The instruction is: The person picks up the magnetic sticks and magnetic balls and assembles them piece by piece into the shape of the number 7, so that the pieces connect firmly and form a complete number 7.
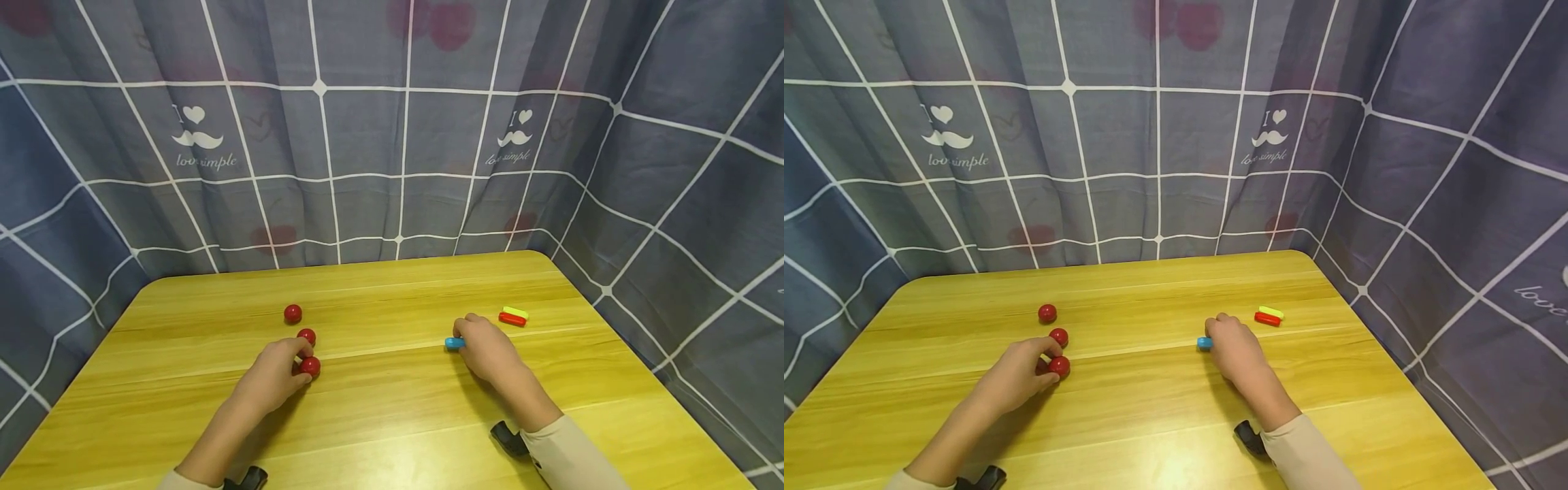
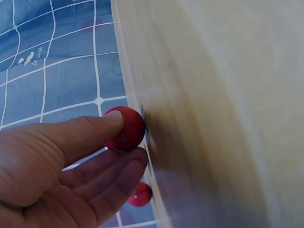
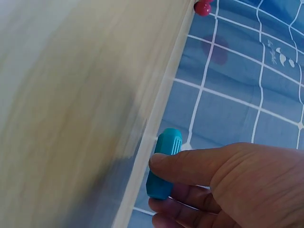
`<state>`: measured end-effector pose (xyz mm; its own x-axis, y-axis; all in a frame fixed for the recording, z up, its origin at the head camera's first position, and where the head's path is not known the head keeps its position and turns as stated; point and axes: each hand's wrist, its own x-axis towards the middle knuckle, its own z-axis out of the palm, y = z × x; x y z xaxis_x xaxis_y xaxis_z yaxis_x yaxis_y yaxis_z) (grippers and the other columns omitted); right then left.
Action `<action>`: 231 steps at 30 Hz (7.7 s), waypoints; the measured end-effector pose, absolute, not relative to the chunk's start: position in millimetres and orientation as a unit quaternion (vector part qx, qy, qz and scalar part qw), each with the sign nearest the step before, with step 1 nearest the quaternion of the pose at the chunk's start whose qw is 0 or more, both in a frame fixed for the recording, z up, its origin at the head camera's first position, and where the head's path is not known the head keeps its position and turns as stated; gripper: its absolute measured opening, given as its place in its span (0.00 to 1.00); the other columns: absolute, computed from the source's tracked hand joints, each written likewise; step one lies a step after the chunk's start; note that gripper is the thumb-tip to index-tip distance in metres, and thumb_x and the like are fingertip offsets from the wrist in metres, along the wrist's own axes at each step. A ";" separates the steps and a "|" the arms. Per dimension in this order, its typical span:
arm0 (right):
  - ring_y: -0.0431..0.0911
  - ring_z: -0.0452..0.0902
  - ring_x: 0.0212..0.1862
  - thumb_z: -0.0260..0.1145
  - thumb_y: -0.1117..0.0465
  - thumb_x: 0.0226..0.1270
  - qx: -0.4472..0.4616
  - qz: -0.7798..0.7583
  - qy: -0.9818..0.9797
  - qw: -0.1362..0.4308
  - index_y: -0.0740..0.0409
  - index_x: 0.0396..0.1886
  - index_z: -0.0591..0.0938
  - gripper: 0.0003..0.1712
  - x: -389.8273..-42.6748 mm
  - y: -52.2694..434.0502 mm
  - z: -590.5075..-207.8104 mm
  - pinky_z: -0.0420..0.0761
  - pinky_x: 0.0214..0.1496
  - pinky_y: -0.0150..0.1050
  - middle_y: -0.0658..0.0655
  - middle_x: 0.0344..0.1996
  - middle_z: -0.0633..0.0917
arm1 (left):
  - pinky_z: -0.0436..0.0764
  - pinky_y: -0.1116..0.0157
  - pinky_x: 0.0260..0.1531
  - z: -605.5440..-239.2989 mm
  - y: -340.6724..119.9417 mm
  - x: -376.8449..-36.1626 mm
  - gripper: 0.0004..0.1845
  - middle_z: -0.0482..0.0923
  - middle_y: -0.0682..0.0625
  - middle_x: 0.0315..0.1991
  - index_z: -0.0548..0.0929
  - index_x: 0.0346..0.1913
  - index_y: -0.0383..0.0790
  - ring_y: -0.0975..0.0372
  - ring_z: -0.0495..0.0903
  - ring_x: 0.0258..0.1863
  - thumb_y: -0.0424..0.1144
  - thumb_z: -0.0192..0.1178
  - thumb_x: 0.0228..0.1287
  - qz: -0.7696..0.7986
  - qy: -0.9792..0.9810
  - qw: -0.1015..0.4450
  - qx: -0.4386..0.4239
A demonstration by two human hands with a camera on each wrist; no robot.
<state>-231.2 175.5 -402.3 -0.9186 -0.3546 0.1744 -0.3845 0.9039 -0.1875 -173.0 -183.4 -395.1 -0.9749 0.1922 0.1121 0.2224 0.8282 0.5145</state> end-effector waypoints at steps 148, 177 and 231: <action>0.31 0.73 0.32 0.74 0.57 0.59 0.417 0.162 -0.893 0.044 0.50 0.36 0.89 0.06 -212.0 51.9 -406.0 0.72 0.35 0.24 0.43 0.31 0.81 | 0.76 0.64 0.29 -396.8 -154.7 -171.2 0.17 0.75 0.55 0.28 0.78 0.33 0.41 0.64 0.74 0.27 0.27 0.76 0.45 -0.284 -0.947 0.003 -0.148; 0.35 0.76 0.35 0.68 0.59 0.66 0.416 0.204 -0.885 0.049 0.54 0.38 0.87 0.06 -221.4 48.6 -407.9 0.75 0.38 0.27 0.46 0.33 0.82 | 0.78 0.64 0.30 -392.6 -165.1 -168.9 0.19 0.75 0.54 0.27 0.76 0.31 0.41 0.63 0.76 0.28 0.26 0.78 0.41 -0.297 -0.946 -0.013 -0.130; 0.42 0.73 0.60 0.62 0.64 0.67 0.520 0.168 -0.837 0.024 0.54 0.61 0.77 0.21 -263.5 -27.8 -411.7 0.66 0.64 0.31 0.50 0.57 0.78 | 0.75 0.66 0.28 -387.9 -179.3 -169.9 0.18 0.75 0.53 0.27 0.75 0.31 0.39 0.60 0.74 0.29 0.24 0.76 0.42 -0.293 -0.937 -0.026 -0.188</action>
<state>-263.5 -27.8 -411.7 -0.4576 -0.8626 0.2156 -0.8789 0.4020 -0.2570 -169.9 -179.3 -387.9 -0.9276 0.3684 0.0621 0.3381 0.7573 0.5587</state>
